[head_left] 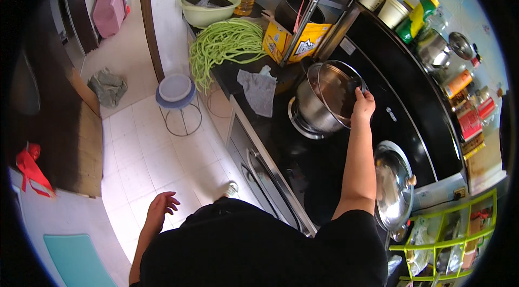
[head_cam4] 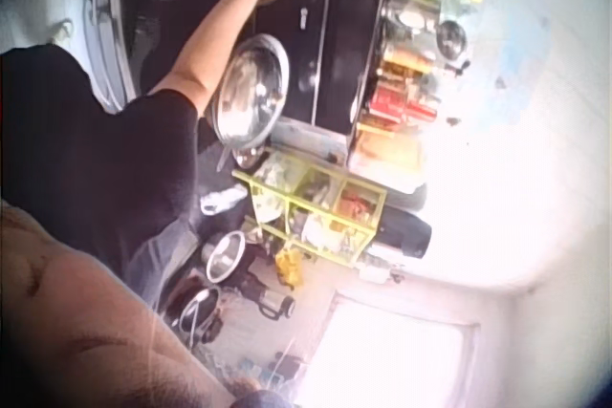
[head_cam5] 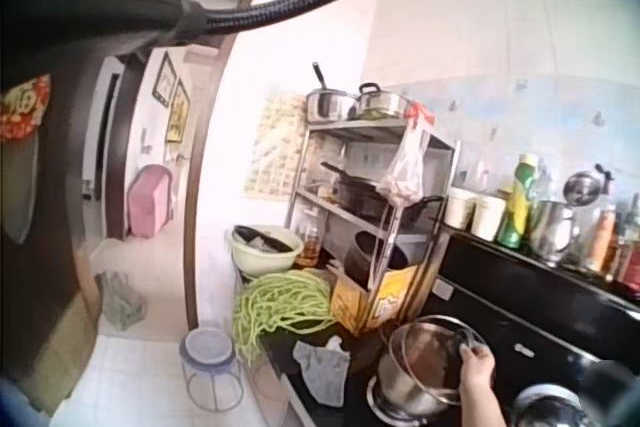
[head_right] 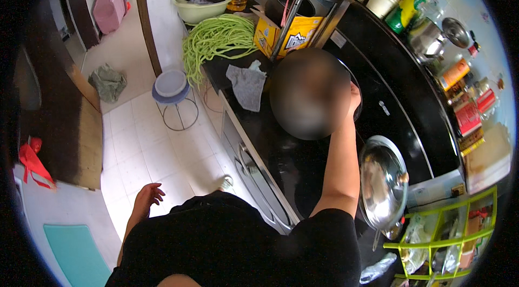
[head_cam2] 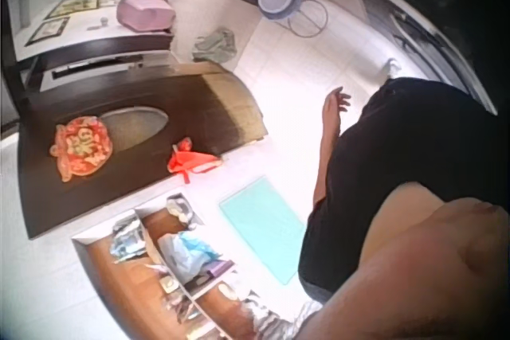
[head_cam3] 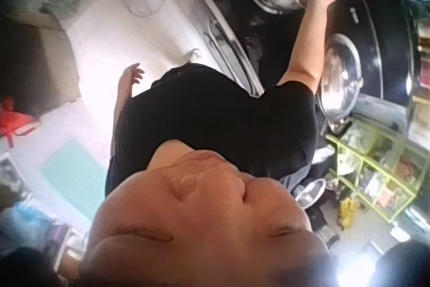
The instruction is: The person places a pot on the stove and wipes the countertop. They then wash a ladle, a wok, and a metal bowl in the sink using a scrubber and running water. Finally, they wipe the sink area and countertop with a cloth.
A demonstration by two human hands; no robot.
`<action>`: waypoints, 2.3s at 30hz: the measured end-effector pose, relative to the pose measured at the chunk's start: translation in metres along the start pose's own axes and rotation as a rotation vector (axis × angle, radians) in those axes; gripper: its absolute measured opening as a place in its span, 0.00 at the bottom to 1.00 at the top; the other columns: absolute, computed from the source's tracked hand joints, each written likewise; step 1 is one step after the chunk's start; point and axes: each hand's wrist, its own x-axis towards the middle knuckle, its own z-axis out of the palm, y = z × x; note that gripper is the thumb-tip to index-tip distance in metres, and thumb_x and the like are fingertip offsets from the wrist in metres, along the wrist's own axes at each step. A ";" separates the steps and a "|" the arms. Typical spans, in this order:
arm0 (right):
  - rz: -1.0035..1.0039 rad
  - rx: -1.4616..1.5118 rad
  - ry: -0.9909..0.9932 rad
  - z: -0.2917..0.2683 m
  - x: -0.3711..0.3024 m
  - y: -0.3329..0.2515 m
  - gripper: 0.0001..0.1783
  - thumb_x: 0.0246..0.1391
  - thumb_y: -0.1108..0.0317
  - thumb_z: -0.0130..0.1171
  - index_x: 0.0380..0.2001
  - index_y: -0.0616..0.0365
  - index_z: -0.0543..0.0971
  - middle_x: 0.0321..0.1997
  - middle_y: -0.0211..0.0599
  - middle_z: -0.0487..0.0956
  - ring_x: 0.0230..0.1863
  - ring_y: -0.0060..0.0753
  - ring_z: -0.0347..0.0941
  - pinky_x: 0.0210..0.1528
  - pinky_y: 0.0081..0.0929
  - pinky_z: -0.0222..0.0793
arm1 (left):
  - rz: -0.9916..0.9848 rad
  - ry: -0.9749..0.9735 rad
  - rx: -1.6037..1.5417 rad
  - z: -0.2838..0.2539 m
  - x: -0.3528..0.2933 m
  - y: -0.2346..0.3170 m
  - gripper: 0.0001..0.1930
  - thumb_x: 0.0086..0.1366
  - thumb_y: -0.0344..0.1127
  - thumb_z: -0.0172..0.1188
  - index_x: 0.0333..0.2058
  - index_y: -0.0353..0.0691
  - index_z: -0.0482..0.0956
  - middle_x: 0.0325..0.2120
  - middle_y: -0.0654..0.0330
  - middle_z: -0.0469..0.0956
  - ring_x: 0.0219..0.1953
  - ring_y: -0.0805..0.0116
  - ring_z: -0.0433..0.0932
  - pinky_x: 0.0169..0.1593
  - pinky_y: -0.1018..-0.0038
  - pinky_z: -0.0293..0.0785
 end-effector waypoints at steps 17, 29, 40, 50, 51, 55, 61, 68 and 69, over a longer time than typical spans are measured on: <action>0.112 -0.308 0.044 0.013 0.085 0.093 0.18 0.46 0.66 0.59 0.40 0.65 0.74 0.33 0.35 0.76 0.33 0.24 0.70 0.37 0.20 0.65 | -0.073 -0.485 0.238 0.109 0.256 0.098 0.18 0.69 0.41 0.34 0.46 0.38 0.69 0.32 0.60 0.74 0.32 0.74 0.70 0.35 0.79 0.66; -0.488 -0.849 0.043 0.043 -0.031 0.012 0.16 0.46 0.79 0.52 0.42 0.62 0.72 0.52 0.46 0.68 0.55 0.43 0.63 0.57 0.35 0.56 | 0.704 -0.582 1.052 0.236 0.451 0.112 0.25 0.61 0.45 0.51 0.55 0.43 0.61 0.54 0.48 0.60 0.57 0.52 0.58 0.57 0.63 0.56; 0.162 -0.711 0.189 0.067 -0.155 0.052 0.08 0.49 0.81 0.49 0.33 0.62 0.75 0.39 0.43 0.76 0.43 0.37 0.72 0.46 0.28 0.65 | 0.730 -0.507 1.620 0.324 0.598 0.099 0.35 0.59 0.60 0.43 0.61 0.48 0.52 0.63 0.54 0.40 0.65 0.51 0.37 0.63 0.52 0.37; 0.494 -0.641 0.636 0.084 -0.271 0.063 0.06 0.52 0.77 0.50 0.32 0.61 0.77 0.33 0.38 0.77 0.37 0.28 0.74 0.40 0.22 0.69 | 1.130 -1.304 1.559 0.277 0.420 0.057 0.39 0.57 0.57 0.47 0.60 0.40 0.49 0.63 0.47 0.38 0.64 0.45 0.35 0.63 0.52 0.34; 0.515 -0.623 0.627 0.088 -0.273 0.064 0.06 0.52 0.76 0.51 0.32 0.61 0.77 0.34 0.38 0.77 0.38 0.29 0.73 0.39 0.22 0.69 | 1.170 -1.405 1.506 0.281 0.400 0.044 0.37 0.58 0.55 0.47 0.60 0.40 0.50 0.63 0.48 0.38 0.64 0.46 0.36 0.63 0.52 0.34; 0.550 -0.562 0.628 0.104 -0.272 0.085 0.08 0.52 0.74 0.51 0.37 0.61 0.75 0.39 0.39 0.75 0.40 0.31 0.72 0.39 0.23 0.69 | 1.213 -1.661 1.290 0.320 0.330 0.001 0.31 0.60 0.48 0.46 0.59 0.43 0.53 0.63 0.52 0.41 0.65 0.48 0.38 0.63 0.54 0.35; 0.401 -0.822 0.651 0.088 -0.262 0.144 0.25 0.55 0.65 0.48 0.55 0.61 0.61 0.62 0.57 0.54 0.63 0.56 0.49 0.63 0.43 0.44 | 0.334 -1.971 0.465 0.375 0.303 -0.043 0.25 0.68 0.44 0.31 0.60 0.40 0.51 0.61 0.52 0.52 0.64 0.59 0.46 0.64 0.68 0.37; 0.655 -1.188 0.420 0.059 -0.219 0.199 0.38 0.49 0.43 0.47 0.59 0.54 0.58 0.65 0.55 0.45 0.65 0.66 0.33 0.63 0.56 0.31 | 0.101 -1.746 0.214 0.330 0.327 0.022 0.22 0.69 0.37 0.29 0.56 0.30 0.55 0.57 0.47 0.58 0.61 0.60 0.55 0.63 0.68 0.45; 0.623 -1.235 0.418 0.047 -0.206 0.203 0.40 0.47 0.41 0.47 0.59 0.53 0.58 0.66 0.53 0.45 0.65 0.65 0.33 0.63 0.55 0.30 | 0.128 -1.738 0.234 0.321 0.333 0.030 0.21 0.69 0.36 0.30 0.55 0.30 0.57 0.56 0.48 0.59 0.60 0.60 0.57 0.62 0.68 0.47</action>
